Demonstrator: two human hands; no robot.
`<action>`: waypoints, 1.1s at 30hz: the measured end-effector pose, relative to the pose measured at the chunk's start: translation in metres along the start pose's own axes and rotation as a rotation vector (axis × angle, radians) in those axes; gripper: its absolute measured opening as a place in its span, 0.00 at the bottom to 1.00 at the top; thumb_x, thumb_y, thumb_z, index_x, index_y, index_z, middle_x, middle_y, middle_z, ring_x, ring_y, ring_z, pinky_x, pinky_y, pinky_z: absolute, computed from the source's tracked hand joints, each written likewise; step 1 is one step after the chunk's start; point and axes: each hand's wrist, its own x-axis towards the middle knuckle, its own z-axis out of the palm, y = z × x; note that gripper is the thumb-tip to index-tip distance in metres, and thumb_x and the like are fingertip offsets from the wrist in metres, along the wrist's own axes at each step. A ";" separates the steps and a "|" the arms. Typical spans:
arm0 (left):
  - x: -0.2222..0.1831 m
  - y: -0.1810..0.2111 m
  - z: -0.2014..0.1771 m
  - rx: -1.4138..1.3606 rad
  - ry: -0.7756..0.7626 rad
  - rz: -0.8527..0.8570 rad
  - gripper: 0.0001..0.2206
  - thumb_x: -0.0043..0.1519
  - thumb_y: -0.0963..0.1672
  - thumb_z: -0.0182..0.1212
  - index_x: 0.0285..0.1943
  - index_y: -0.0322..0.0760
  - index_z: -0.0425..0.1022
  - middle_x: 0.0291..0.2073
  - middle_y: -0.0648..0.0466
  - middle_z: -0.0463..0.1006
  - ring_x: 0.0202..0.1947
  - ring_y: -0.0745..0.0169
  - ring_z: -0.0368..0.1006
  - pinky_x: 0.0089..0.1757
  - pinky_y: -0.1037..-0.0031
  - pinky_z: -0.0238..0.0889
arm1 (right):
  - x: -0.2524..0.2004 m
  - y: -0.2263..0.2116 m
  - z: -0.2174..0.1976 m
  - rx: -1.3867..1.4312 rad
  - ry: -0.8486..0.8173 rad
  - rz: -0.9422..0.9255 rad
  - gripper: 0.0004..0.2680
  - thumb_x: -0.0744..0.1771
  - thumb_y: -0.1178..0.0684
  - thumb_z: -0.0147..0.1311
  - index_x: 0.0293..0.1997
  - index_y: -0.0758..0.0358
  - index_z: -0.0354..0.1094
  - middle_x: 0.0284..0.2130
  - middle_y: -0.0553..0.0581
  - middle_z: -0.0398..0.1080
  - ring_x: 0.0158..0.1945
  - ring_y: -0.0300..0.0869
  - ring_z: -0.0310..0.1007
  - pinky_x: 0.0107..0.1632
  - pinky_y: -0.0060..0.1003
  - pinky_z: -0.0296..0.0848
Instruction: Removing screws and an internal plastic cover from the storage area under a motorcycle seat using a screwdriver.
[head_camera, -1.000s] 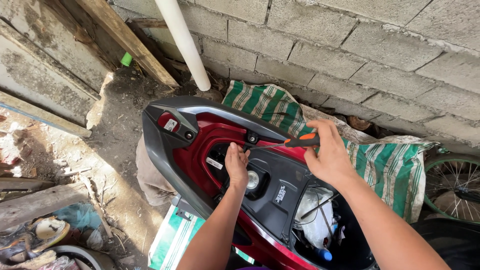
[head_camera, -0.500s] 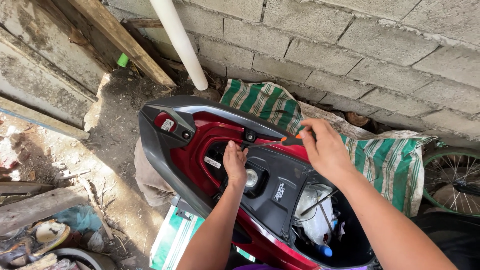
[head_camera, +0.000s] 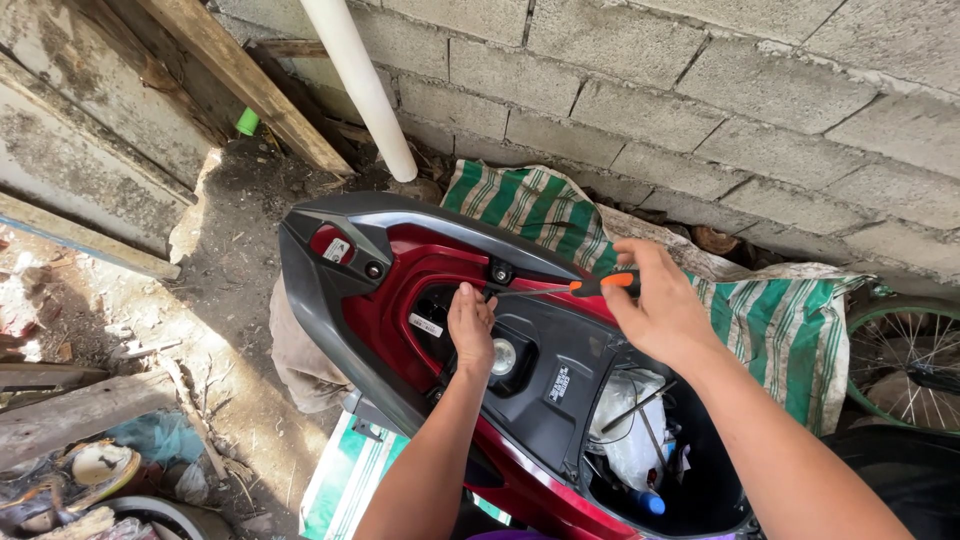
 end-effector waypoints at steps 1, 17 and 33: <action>-0.001 0.000 0.000 0.001 -0.001 -0.001 0.22 0.79 0.57 0.54 0.38 0.41 0.69 0.18 0.62 0.58 0.19 0.69 0.58 0.65 0.47 0.70 | 0.002 0.007 0.003 0.000 0.001 0.002 0.20 0.69 0.55 0.60 0.72 0.64 0.64 0.56 0.71 0.74 0.55 0.71 0.79 0.46 0.62 0.84; -0.029 0.050 0.017 0.446 -0.009 0.042 0.12 0.76 0.50 0.59 0.45 0.40 0.75 0.22 0.60 0.68 0.23 0.70 0.68 0.51 0.60 0.79 | -0.001 0.058 0.017 0.044 0.112 0.062 0.09 0.74 0.50 0.58 0.58 0.62 0.76 0.48 0.67 0.79 0.51 0.66 0.83 0.48 0.55 0.84; 0.041 0.003 -0.016 1.737 -0.619 1.039 0.10 0.57 0.52 0.77 0.44 0.57 0.84 0.33 0.65 0.72 0.39 0.60 0.79 0.39 0.65 0.74 | -0.082 0.243 0.092 1.009 0.325 0.376 0.08 0.75 0.60 0.51 0.57 0.75 0.72 0.38 0.72 0.70 0.34 0.56 0.79 0.38 0.47 0.81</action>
